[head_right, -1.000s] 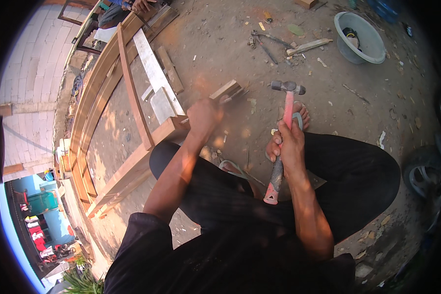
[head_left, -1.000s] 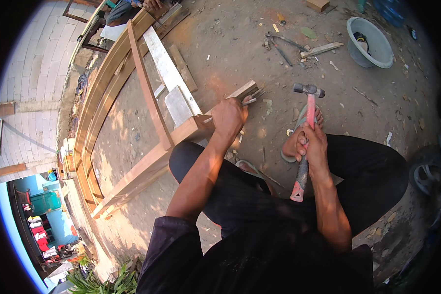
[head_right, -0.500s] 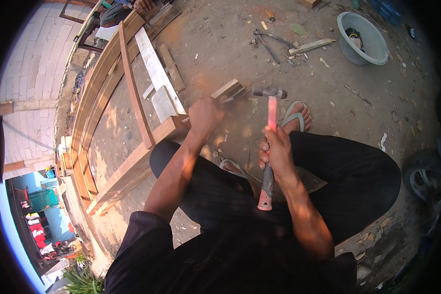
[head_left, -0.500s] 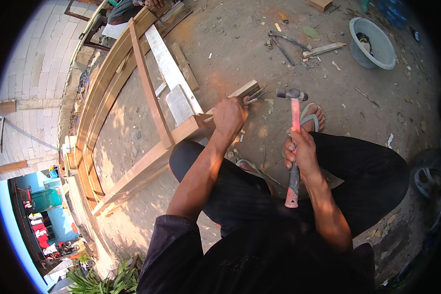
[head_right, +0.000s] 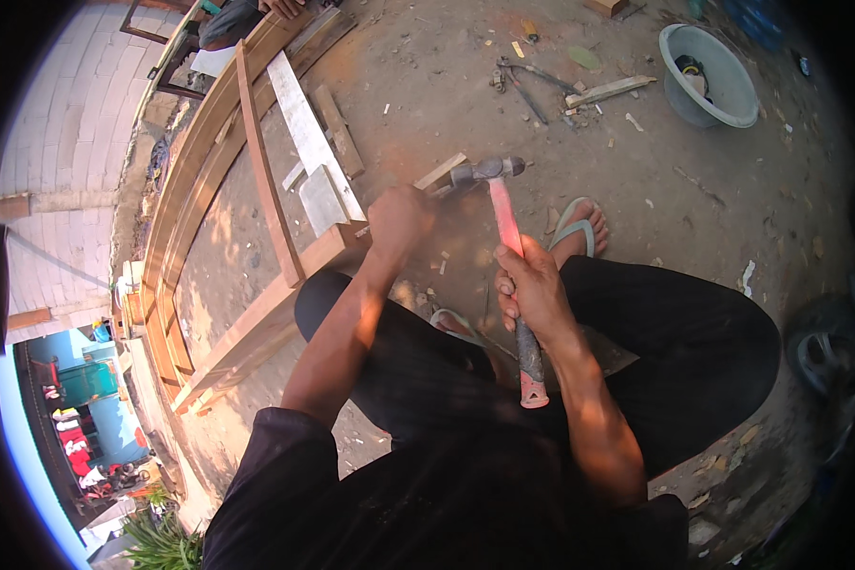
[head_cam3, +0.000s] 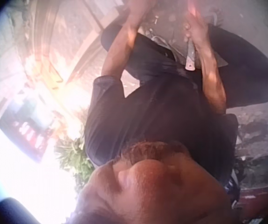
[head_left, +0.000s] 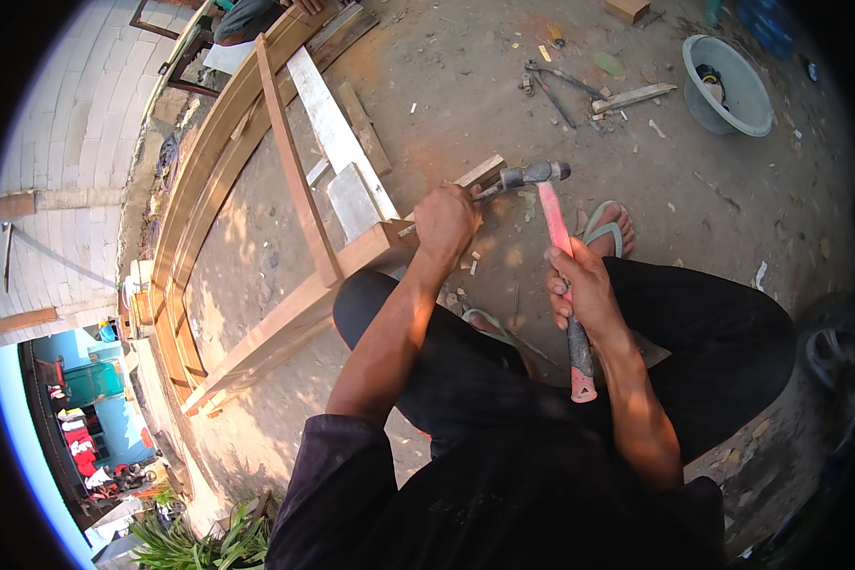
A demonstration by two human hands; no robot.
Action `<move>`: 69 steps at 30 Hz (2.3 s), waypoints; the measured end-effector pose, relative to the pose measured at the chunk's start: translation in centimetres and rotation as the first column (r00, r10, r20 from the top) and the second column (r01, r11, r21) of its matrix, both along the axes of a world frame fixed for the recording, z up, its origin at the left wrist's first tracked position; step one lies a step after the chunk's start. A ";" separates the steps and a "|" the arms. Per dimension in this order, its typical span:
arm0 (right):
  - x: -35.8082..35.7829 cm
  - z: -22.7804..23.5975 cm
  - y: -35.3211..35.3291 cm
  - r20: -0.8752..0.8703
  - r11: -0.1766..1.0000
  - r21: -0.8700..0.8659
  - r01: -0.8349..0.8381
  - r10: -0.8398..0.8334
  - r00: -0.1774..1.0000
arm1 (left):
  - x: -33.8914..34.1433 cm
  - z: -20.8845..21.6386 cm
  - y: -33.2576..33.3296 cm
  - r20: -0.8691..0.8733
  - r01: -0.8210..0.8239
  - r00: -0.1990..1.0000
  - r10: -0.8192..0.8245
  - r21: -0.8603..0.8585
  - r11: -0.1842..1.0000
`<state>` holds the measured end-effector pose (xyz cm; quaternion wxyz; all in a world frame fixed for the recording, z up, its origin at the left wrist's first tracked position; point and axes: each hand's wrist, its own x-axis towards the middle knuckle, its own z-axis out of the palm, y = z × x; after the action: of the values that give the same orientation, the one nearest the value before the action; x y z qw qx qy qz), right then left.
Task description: The person assembles a wooden frame by holding a nail against the wood and striking it with a hammer to secure the joints.
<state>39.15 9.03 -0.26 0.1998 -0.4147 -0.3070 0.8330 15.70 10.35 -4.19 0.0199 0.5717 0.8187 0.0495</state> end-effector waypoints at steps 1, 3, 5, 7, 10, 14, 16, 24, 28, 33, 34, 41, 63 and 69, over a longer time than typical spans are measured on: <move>0.2 0.0 0.1 -0.026 0.989 0.000 0.145 -0.145 0.989 | 0.2 0.0 0.0 0.010 0.006 1.000 -0.006 -0.009 1.000; 0.5 -1.1 0.7 -0.037 0.904 -0.009 0.428 -0.428 0.903 | 0.4 -0.1 -0.1 0.015 0.006 1.000 -0.005 -0.025 1.000; -0.1 -1.6 0.3 -0.005 0.910 0.022 0.414 -0.414 0.910 | 0.3 -0.3 0.3 0.044 0.035 0.998 -0.033 -0.040 0.999; 0.1 -0.9 0.4 0.036 0.996 0.020 0.092 -0.093 0.995 | -0.1 -0.2 0.3 0.037 0.027 0.999 -0.026 -0.035 0.999; 0.8 0.0 0.3 -0.057 1.000 -0.005 0.002 -0.002 0.998 | -0.1 -0.5 0.0 0.049 0.014 0.999 -0.012 -0.043 0.999; 2.1 0.8 0.3 -0.014 0.978 0.089 0.188 -0.187 0.982 | -2.5 -1.9 1.3 0.031 0.020 0.999 -0.025 0.152 0.988; 1.9 0.5 0.1 -0.005 0.973 0.071 0.218 -0.218 0.976 | -6.9 1.7 4.0 0.445 -0.362 0.829 0.339 -0.036 0.932; 2.3 -0.7 0.2 -0.011 0.940 0.028 0.341 -0.341 0.940 | 1.1 -1.4 -1.2 0.011 0.344 0.936 -0.353 -0.257 0.903; 2.3 -0.9 0.0 -0.005 0.946 0.023 0.322 -0.322 0.947 | 1.3 1.2 -0.7 0.052 0.270 0.963 -0.265 -0.253 0.929; 2.0 -0.9 0.1 0.013 0.933 0.003 0.359 -0.359 0.933 | 1.7 0.5 -0.3 0.040 0.090 0.996 -0.084 -0.172 0.981; 2.1 -1.1 0.1 0.016 0.934 -0.001 0.357 -0.357 0.934 | 1.7 0.3 -0.2 0.037 0.098 0.995 -0.094 -0.140 0.985; 2.1 -1.1 0.1 -0.015 0.933 0.002 0.359 -0.359 0.933 | 1.3 0.9 -0.2 0.163 0.002 0.987 0.017 -0.121 0.993; -0.6 0.8 1.8 0.038 0.744 0.090 0.662 -0.666 0.745 | 0.4 -0.2 0.6 0.050 0.016 0.999 -0.018 0.040 0.999; 0.1 0.1 1.5 -0.009 0.997 -0.007 0.075 -0.075 0.997 | -0.9 -0.3 0.3 0.056 -0.052 0.997 0.052 -0.003 0.999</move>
<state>39.26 10.55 -0.12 0.2309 -0.4229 -0.2877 0.8277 14.82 10.64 -4.46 0.0422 0.5484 0.8326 0.0656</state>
